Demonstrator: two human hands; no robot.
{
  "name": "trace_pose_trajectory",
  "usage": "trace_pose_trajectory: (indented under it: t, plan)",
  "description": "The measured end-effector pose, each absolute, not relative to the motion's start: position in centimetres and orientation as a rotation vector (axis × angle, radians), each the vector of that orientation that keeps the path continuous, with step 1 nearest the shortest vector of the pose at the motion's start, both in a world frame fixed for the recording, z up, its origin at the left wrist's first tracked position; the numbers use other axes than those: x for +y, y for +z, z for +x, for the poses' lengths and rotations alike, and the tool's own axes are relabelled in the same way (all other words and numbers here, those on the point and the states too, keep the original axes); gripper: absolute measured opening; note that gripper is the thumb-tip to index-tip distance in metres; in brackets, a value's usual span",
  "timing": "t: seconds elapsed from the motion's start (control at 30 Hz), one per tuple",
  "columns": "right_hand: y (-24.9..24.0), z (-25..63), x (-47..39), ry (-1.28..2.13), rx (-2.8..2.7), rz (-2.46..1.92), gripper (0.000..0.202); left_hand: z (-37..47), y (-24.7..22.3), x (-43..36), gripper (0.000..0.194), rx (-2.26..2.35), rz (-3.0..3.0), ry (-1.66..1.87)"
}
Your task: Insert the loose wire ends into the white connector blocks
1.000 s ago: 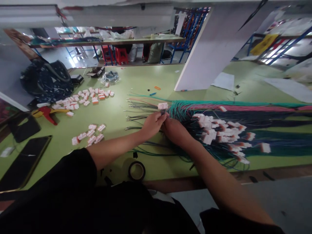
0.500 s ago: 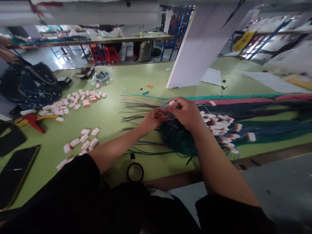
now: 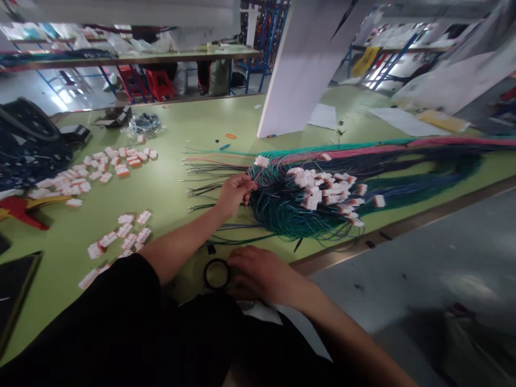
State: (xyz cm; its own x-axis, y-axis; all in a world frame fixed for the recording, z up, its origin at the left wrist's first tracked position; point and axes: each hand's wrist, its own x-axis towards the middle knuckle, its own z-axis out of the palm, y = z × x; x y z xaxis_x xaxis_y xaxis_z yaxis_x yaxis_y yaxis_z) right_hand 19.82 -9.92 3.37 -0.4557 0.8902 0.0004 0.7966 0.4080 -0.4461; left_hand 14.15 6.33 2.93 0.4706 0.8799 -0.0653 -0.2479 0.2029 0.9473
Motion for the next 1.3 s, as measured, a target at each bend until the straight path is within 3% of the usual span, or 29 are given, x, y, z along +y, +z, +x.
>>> trace_pose_trajectory:
  t: [0.13, 0.37, 0.63, 0.77, 1.3]
  plan:
    - [2.3, 18.8, -10.7, 0.431, -2.491, -1.494, 0.028, 14.1, 3.2, 6.0, 0.013, 0.732, 1.159, 0.878]
    - [2.2, 17.6, -10.4, 0.406, -2.57, -1.359, 0.022, 14.2, 2.7, 6.2, 0.015, 0.676, 1.243, 0.891]
    - [4.2, 24.8, -8.8, 0.588, -1.615, -1.415, 0.012, 14.7, 2.3, 6.2, 0.019, 0.627, 1.348, 0.864]
    - [4.6, 26.3, -7.0, 0.574, -1.414, -1.479, 0.017, 14.5, 1.9, 6.2, 0.021, 0.526, 1.471, 0.851]
    - [3.9, 25.2, -4.0, -0.155, -1.605, -1.798, 0.031, 14.0, 2.2, 6.4, 0.012, 0.475, 1.642, 0.897]
